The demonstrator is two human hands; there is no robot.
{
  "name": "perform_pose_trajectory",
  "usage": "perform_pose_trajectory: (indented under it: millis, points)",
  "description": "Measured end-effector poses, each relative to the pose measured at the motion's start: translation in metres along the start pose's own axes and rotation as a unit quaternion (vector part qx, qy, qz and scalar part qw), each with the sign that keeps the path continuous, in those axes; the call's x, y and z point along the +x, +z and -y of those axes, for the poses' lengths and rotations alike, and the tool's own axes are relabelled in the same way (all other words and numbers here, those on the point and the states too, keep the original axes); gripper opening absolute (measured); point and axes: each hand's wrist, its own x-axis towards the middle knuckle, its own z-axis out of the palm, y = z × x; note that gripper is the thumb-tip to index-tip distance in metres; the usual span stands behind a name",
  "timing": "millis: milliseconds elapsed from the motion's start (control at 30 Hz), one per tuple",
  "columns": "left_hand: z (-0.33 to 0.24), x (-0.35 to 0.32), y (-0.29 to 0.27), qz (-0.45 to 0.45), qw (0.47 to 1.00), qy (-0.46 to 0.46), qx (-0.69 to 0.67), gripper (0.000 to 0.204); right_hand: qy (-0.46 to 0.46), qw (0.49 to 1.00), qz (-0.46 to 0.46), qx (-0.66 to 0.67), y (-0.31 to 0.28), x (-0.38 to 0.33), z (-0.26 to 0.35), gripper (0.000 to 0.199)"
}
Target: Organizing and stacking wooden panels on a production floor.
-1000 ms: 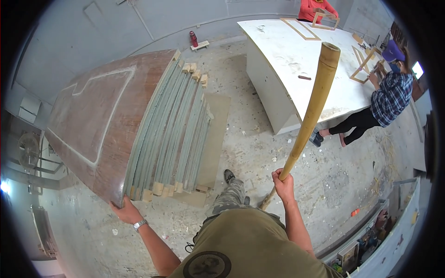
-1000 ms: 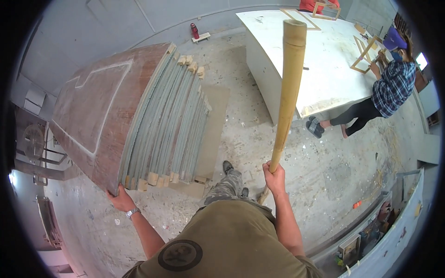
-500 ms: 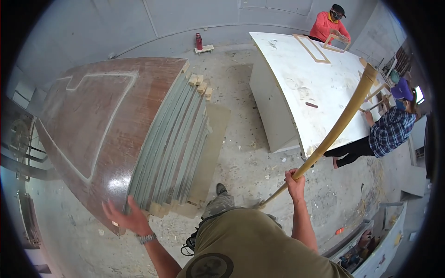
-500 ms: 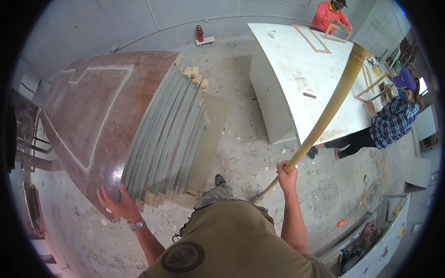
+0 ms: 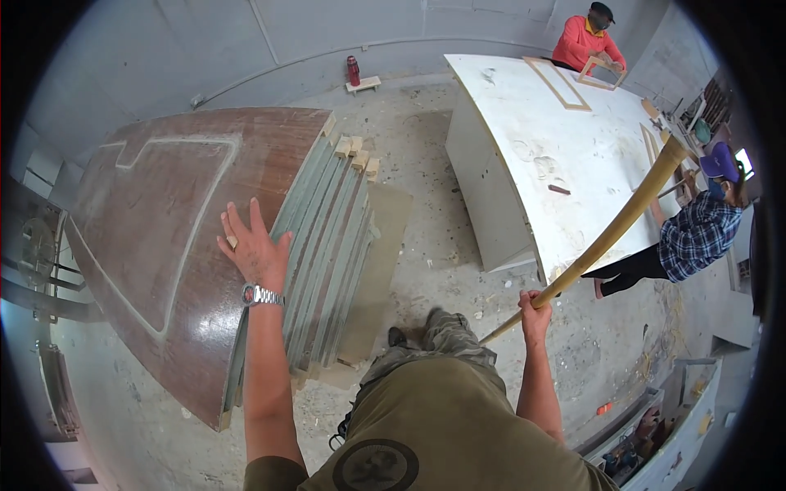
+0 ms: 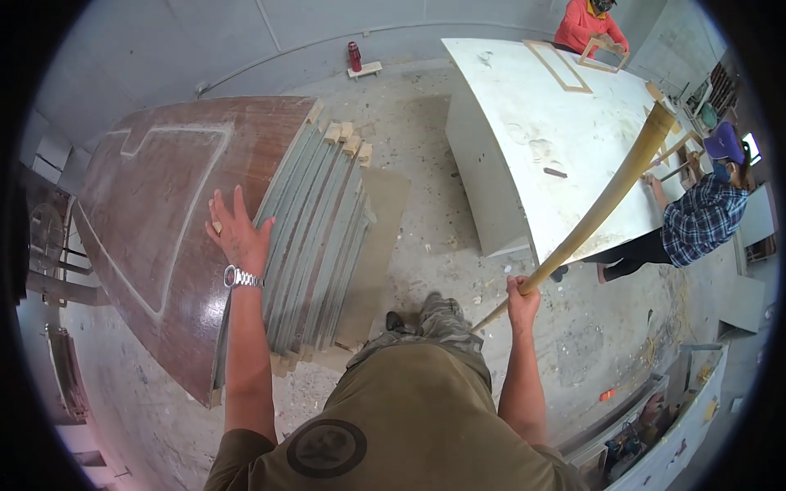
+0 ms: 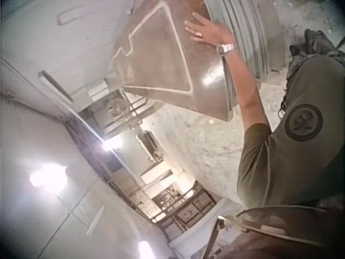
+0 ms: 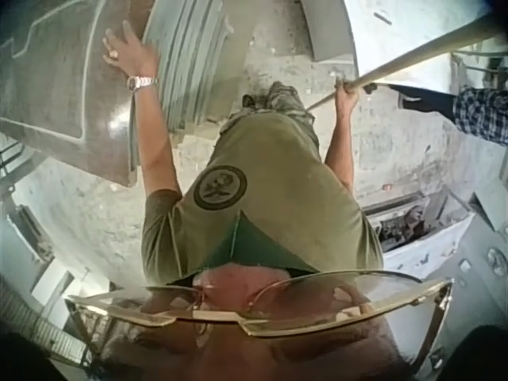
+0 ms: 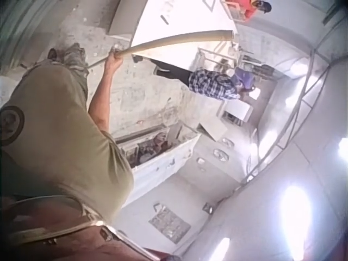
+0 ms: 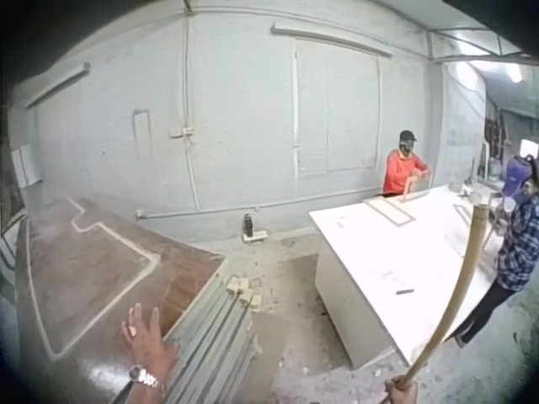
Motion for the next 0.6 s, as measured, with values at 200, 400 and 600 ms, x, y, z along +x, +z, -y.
perform_pose_trajectory:
  millis: [200,400,600]
  points:
    - [0.010,0.009,0.023,0.055,0.998,-0.022,0.030,0.087,-0.005,0.999,-0.024,-0.027,0.008,0.048,-0.042,0.017]
    - [0.007,0.014,0.030,0.036,0.999,-0.009,0.004,0.083,0.011,0.985,-0.107,-0.133,0.011,0.111,-0.074,0.023]
    - [-0.002,0.015,0.032,0.033,0.998,0.018,0.050,0.086,0.046,0.957,-0.133,-0.252,0.021,0.155,-0.065,0.035]
